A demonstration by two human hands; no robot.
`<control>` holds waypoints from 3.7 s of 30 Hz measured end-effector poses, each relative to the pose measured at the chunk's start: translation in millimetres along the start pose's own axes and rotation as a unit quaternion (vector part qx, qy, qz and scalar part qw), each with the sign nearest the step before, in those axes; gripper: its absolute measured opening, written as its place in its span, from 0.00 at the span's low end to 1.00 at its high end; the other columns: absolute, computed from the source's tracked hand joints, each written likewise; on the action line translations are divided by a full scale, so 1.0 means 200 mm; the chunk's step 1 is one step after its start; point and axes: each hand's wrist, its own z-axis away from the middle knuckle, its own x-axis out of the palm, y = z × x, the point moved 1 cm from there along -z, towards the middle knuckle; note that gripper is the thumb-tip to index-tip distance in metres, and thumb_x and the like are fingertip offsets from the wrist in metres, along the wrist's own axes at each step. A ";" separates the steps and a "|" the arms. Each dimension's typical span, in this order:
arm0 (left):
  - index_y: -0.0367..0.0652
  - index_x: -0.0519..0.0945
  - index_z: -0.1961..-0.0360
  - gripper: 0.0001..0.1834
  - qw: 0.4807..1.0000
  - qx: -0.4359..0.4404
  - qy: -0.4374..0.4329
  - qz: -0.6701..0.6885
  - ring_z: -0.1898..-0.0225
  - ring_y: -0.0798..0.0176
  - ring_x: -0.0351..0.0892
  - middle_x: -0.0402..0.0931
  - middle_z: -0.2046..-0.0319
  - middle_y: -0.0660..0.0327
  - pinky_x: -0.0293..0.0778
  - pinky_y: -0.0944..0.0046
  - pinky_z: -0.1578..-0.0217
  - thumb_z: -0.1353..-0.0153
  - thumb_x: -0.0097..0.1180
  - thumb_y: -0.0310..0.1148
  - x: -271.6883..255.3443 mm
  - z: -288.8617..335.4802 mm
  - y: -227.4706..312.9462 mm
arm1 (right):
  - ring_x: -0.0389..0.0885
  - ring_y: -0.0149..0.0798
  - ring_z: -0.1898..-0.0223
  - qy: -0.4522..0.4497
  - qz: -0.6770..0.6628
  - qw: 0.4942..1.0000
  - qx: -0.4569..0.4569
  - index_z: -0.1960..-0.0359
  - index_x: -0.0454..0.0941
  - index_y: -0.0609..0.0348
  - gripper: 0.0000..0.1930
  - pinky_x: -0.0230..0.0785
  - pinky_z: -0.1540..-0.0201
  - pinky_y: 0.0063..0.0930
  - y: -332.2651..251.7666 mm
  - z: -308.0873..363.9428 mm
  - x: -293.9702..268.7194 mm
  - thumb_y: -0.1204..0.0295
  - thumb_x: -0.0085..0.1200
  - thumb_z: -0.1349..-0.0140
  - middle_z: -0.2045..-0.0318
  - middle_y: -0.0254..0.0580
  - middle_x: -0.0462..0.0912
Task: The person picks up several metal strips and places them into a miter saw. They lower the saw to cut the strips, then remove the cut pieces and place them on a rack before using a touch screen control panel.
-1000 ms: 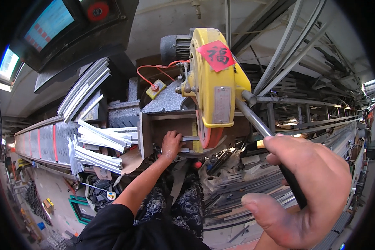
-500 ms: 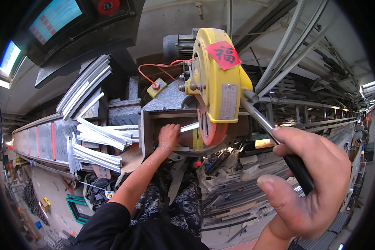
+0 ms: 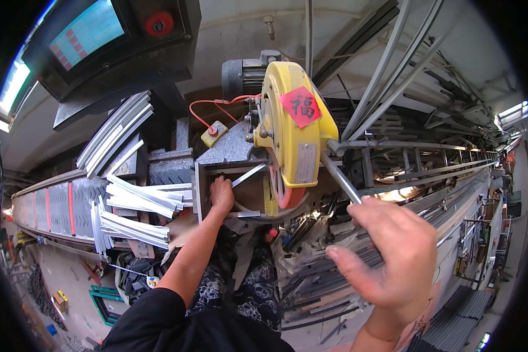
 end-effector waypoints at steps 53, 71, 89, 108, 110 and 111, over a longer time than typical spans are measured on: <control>0.37 0.76 0.68 0.10 0.985 -0.094 -0.008 0.148 0.61 0.36 0.72 0.75 0.67 0.42 0.67 0.47 0.62 0.50 0.43 0.26 0.04 -0.06 -0.02 | 0.77 0.57 0.71 -0.021 -0.126 0.876 0.465 0.68 0.68 0.59 0.14 0.69 0.69 0.50 0.45 1.09 1.37 0.62 0.54 0.46 0.78 0.52 0.77; 0.34 0.76 0.65 0.13 0.991 -0.054 -0.039 0.112 0.60 0.37 0.73 0.75 0.65 0.41 0.69 0.49 0.59 0.49 0.42 0.25 0.02 -0.10 -0.01 | 0.77 0.55 0.75 -0.002 -0.110 0.895 0.433 0.68 0.68 0.60 0.13 0.68 0.72 0.49 0.49 1.10 1.41 0.64 0.54 0.47 0.80 0.50 0.77; 0.45 0.75 0.68 0.09 0.992 -0.027 0.125 0.021 0.62 0.47 0.73 0.70 0.65 0.52 0.70 0.48 0.65 0.42 0.44 0.35 0.09 -0.04 0.02 | 0.79 0.50 0.70 -0.054 0.050 0.997 0.000 0.58 0.76 0.64 0.23 0.72 0.64 0.35 -0.01 -0.02 -0.06 0.58 0.58 0.49 0.67 0.48 0.80; 0.46 0.75 0.69 0.06 0.988 0.134 -0.038 0.073 0.71 0.55 0.79 0.75 0.76 0.58 0.74 0.56 0.72 0.50 0.51 0.31 -0.17 0.35 0.27 | 0.73 0.34 0.58 -0.153 -0.038 0.987 0.016 0.49 0.70 0.66 0.22 0.64 0.53 0.25 -0.08 -0.14 -0.14 0.66 0.52 0.43 0.58 0.44 0.73; 0.45 0.77 0.71 0.05 0.981 0.162 -0.061 0.089 0.72 0.55 0.80 0.77 0.76 0.57 0.76 0.56 0.73 0.50 0.52 0.31 -0.29 0.46 0.27 | 0.75 0.36 0.60 -0.169 -0.042 0.985 -0.018 0.49 0.71 0.69 0.20 0.66 0.54 0.26 -0.08 -0.16 -0.15 0.69 0.50 0.40 0.61 0.46 0.76; 0.44 0.76 0.69 0.07 0.975 0.160 -0.108 0.109 0.72 0.52 0.80 0.77 0.76 0.55 0.75 0.53 0.73 0.51 0.52 0.31 -0.36 0.53 0.25 | 0.78 0.37 0.62 -0.180 -0.044 0.982 -0.044 0.50 0.71 0.71 0.17 0.69 0.56 0.26 -0.09 -0.16 -0.15 0.72 0.49 0.37 0.63 0.47 0.79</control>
